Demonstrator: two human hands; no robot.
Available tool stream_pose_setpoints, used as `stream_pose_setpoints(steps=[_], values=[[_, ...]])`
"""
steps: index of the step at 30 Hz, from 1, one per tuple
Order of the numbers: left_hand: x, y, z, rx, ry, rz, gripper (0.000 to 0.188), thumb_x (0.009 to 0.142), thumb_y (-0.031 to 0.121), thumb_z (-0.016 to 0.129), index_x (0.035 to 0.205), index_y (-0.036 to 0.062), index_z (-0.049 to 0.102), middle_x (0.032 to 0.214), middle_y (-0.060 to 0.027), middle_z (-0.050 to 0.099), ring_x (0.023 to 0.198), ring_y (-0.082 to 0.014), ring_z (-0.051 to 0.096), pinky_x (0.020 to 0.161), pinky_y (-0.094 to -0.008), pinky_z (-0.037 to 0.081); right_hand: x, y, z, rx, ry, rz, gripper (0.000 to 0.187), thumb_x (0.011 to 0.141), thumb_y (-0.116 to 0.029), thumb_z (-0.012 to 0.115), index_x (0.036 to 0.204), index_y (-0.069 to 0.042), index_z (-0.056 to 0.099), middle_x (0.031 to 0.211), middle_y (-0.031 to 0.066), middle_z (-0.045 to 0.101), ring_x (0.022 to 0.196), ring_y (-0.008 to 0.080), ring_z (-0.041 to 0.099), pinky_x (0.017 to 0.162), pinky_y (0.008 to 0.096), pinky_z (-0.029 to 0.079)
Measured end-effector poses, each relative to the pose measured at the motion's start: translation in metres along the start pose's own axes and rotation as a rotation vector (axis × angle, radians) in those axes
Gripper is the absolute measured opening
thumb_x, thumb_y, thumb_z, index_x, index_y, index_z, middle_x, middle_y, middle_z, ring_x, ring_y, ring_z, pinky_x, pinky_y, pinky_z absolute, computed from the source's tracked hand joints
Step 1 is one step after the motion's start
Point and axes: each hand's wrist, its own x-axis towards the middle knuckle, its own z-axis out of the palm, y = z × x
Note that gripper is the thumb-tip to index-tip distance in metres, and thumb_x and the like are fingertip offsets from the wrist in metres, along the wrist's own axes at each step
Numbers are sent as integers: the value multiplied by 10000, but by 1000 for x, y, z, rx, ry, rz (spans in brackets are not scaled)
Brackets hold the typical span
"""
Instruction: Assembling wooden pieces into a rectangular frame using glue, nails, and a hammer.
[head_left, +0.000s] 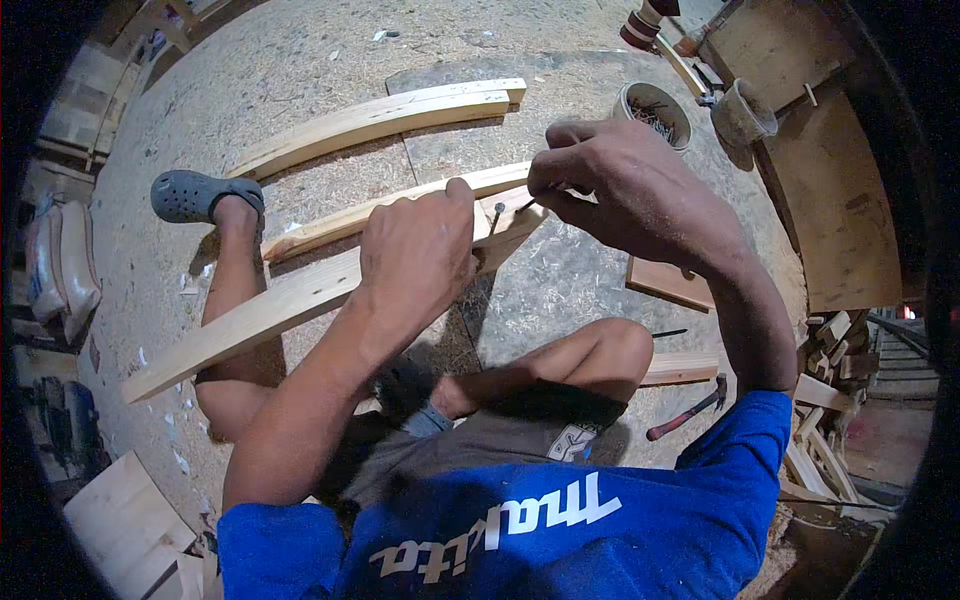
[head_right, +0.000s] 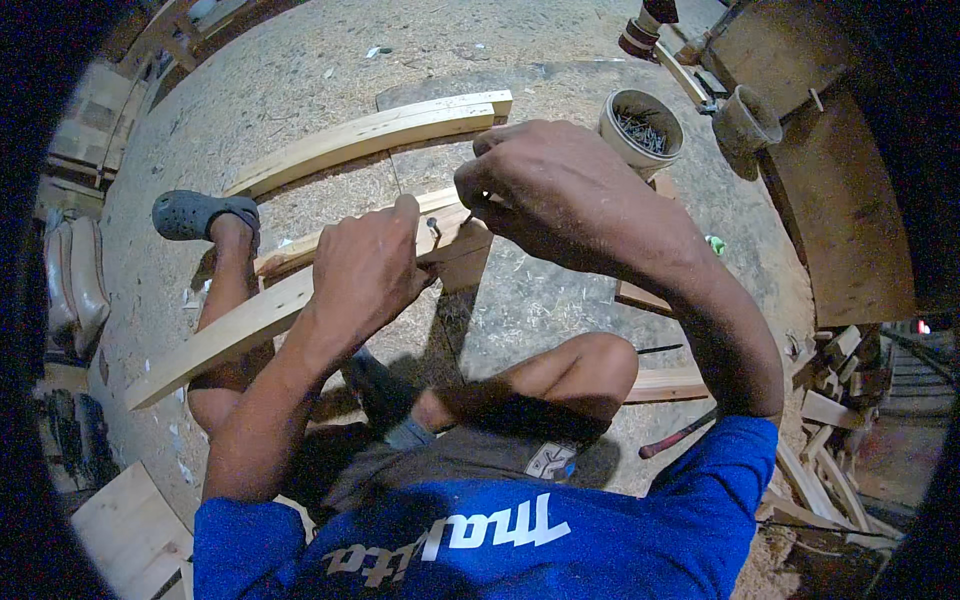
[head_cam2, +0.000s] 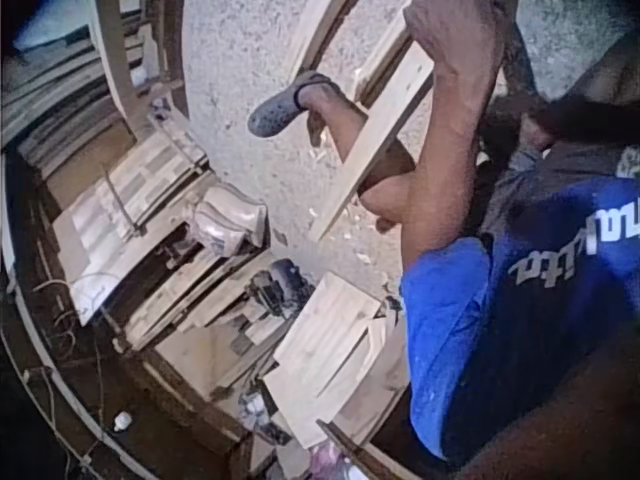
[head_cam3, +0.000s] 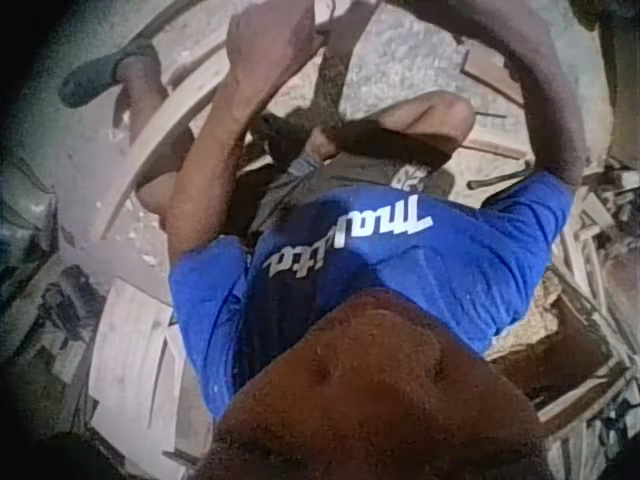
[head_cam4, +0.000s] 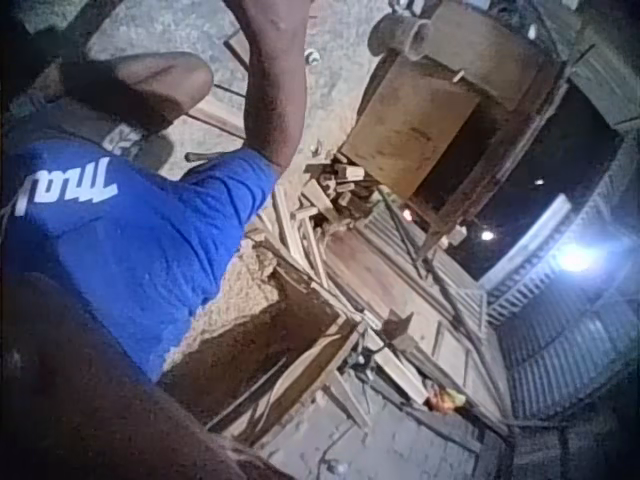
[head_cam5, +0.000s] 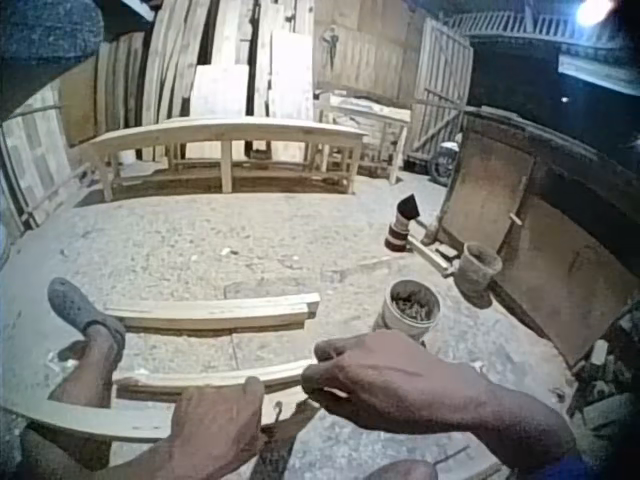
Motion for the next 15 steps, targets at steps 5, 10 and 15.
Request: stream_pose_setpoints(steps=[5,10,15], values=[[-3,1,-3,6,-9,9,438,722,202,805,985,-12,528,804,-208,682,763,-416,690,654,-511,543,1,-4,8,-87,-63,2,146,925,-177,641,914,-32,630,826,133,590,773,329,617,666,442,463],[-9,-1,-1,46,24,15,347,748,169,772,946,-36,576,766,-195,697,726,-370,719,643,-457,572,-1,-10,19,-51,0,-114,183,957,-197,587,954,-16,564,853,158,586,814,376,607,702,479,465],[1,11,7,124,53,44,264,790,135,698,976,-23,597,798,-217,698,749,-406,707,669,-494,565,-1,10,20,-80,0,-215,178,926,-145,565,1050,-21,542,854,183,597,828,386,623,711,477,499]])
